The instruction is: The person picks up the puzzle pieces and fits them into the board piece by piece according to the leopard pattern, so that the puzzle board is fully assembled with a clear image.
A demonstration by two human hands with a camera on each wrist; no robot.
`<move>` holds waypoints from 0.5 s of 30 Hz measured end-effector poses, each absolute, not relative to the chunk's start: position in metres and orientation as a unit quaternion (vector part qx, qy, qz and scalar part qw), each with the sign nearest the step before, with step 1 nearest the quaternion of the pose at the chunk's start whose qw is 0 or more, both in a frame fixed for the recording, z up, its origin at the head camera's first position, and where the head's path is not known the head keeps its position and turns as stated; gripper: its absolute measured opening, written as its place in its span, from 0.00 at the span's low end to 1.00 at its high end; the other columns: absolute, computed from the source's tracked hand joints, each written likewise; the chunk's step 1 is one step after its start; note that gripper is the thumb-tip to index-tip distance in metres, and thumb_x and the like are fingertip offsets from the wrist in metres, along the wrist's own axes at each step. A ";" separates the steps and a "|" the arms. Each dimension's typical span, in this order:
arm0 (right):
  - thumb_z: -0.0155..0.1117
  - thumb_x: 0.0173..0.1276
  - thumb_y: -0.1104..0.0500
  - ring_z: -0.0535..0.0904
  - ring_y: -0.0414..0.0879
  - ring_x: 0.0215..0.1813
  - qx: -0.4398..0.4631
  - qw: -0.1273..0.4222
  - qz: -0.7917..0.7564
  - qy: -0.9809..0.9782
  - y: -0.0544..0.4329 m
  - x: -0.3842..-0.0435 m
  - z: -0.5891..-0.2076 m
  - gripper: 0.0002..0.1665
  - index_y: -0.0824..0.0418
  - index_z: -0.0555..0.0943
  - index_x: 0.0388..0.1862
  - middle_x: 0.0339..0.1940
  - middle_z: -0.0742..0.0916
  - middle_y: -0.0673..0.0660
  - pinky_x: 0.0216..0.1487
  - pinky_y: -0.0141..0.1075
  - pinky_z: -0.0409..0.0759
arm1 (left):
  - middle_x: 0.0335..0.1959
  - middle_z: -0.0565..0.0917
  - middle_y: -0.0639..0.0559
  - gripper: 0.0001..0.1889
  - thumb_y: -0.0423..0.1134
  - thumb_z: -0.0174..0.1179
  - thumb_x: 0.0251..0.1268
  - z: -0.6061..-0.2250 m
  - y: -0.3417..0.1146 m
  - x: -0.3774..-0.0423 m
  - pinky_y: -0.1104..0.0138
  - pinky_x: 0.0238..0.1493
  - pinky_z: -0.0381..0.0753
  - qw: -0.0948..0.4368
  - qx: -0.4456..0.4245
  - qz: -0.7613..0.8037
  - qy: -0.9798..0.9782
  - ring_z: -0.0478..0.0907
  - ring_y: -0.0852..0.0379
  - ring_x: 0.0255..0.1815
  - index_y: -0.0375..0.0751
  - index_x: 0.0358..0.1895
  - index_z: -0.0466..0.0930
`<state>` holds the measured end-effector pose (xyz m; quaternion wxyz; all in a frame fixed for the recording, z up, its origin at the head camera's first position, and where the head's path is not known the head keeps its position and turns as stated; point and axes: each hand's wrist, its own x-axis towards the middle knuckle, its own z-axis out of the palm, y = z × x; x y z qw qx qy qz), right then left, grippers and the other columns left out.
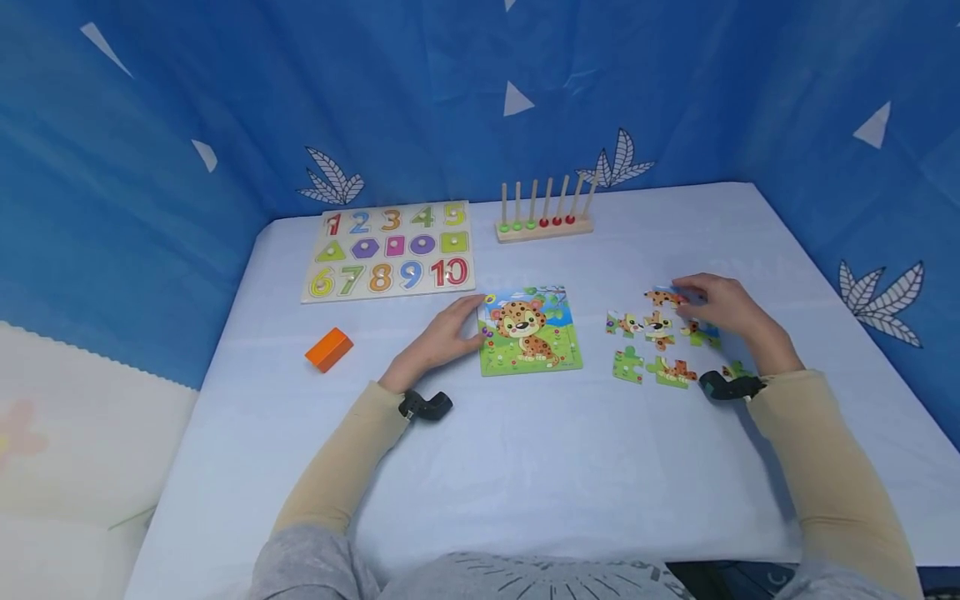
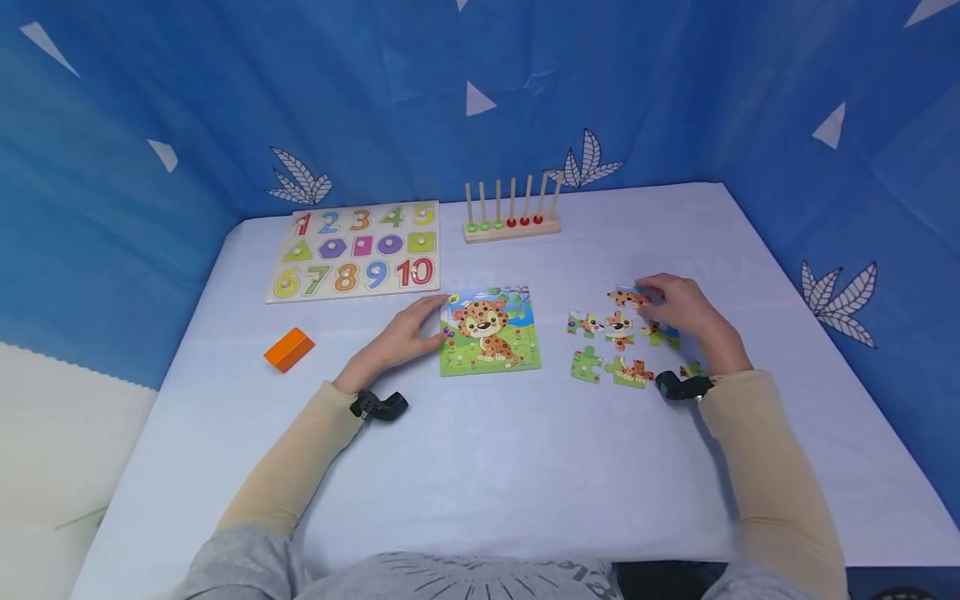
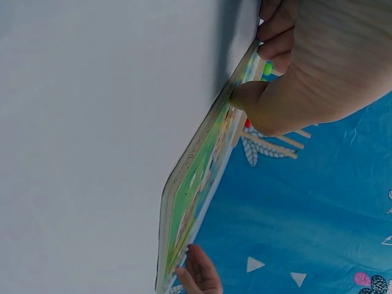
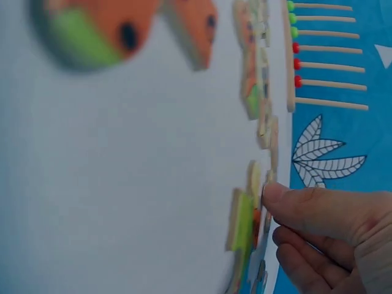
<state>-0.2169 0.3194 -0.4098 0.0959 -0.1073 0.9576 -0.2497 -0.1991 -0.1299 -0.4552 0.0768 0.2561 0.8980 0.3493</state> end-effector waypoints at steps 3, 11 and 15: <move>0.63 0.64 0.62 0.63 0.69 0.62 -0.113 0.085 -0.234 0.962 0.320 -0.217 -0.411 0.29 0.74 0.70 0.61 0.60 0.71 0.75 0.59 0.61 0.64 | 0.71 0.60 0.41 0.39 0.41 0.61 0.58 -0.455 -0.130 -0.199 0.56 0.71 0.53 0.077 0.253 0.346 0.900 0.54 0.45 0.71 0.36 0.72 0.55; 0.64 0.64 0.62 0.68 0.67 0.58 -0.121 0.061 -0.237 0.962 0.318 -0.218 -0.412 0.26 0.73 0.73 0.58 0.57 0.74 0.73 0.55 0.60 0.69 | 0.71 0.60 0.41 0.38 0.41 0.61 0.58 -0.457 -0.129 -0.200 0.56 0.71 0.53 0.072 0.251 0.339 0.904 0.55 0.45 0.71 0.36 0.72 0.56; 0.63 0.64 0.63 0.69 0.66 0.58 -0.143 0.044 -0.256 0.955 0.298 -0.217 -0.399 0.24 0.71 0.74 0.58 0.56 0.76 0.71 0.56 0.60 0.69 | 0.71 0.60 0.41 0.39 0.41 0.61 0.58 -0.457 -0.129 -0.199 0.56 0.71 0.53 0.073 0.250 0.339 0.904 0.55 0.45 0.71 0.36 0.72 0.56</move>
